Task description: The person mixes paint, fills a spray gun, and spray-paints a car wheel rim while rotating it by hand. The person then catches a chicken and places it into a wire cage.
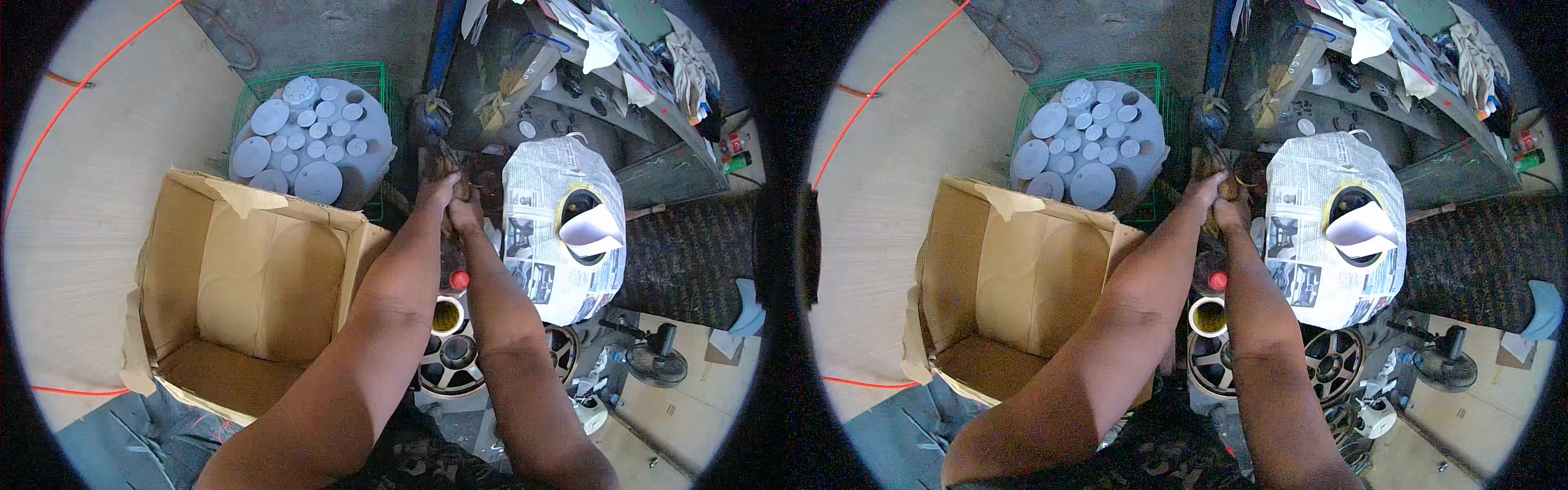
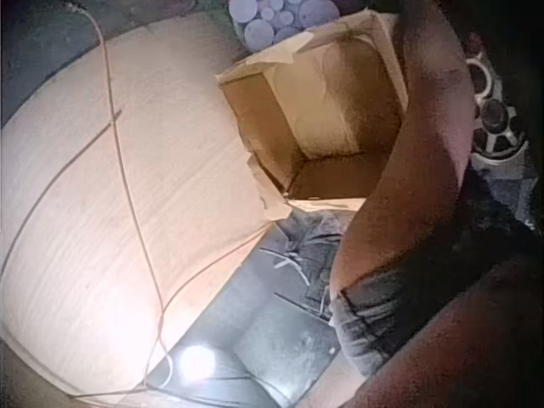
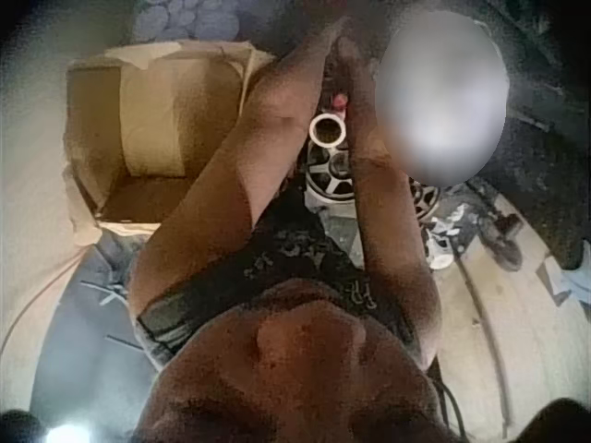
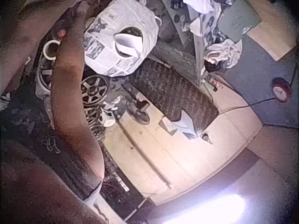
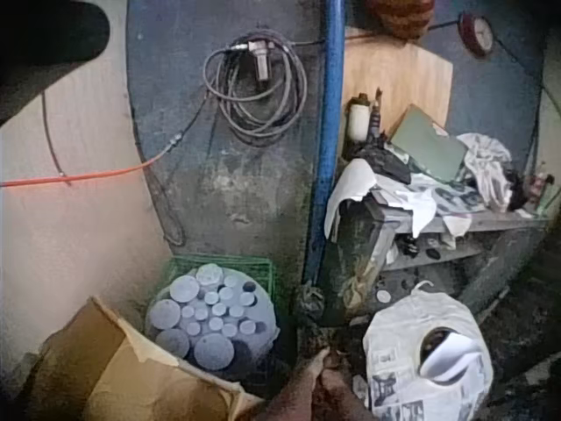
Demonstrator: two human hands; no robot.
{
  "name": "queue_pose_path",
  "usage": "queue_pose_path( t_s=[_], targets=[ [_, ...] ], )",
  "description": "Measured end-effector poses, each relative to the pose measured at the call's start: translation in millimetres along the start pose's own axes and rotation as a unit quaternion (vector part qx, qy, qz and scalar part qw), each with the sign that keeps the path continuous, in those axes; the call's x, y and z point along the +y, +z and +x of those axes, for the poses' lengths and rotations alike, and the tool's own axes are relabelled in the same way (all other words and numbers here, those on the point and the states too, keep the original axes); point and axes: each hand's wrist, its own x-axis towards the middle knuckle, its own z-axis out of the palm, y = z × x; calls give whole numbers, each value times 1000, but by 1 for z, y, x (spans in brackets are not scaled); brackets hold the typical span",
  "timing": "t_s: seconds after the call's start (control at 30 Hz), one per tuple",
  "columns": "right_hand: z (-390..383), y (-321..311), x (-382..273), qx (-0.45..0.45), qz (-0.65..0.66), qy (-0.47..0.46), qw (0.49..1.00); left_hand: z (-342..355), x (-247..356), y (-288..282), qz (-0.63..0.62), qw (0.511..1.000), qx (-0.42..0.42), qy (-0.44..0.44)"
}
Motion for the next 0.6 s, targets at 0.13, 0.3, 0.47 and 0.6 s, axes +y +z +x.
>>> queue_pose_path(
  t_s=[0.13,0.3,0.47,0.6],
  targets=[
    [0,-5,-32,-46,-49,-28,997,-3,29,-12,11,998,61,5],
    [-19,-29,-62,4,47,-53,997,-46,77,-14,51,997,25,56],
    [-58,-60,-102,-66,338,-67,936,-120,136,-28,89,978,-69,178],
    [-125,-120,-148,-176,497,-155,835,-220,171,-36,132,917,-108,360]
  ],
)
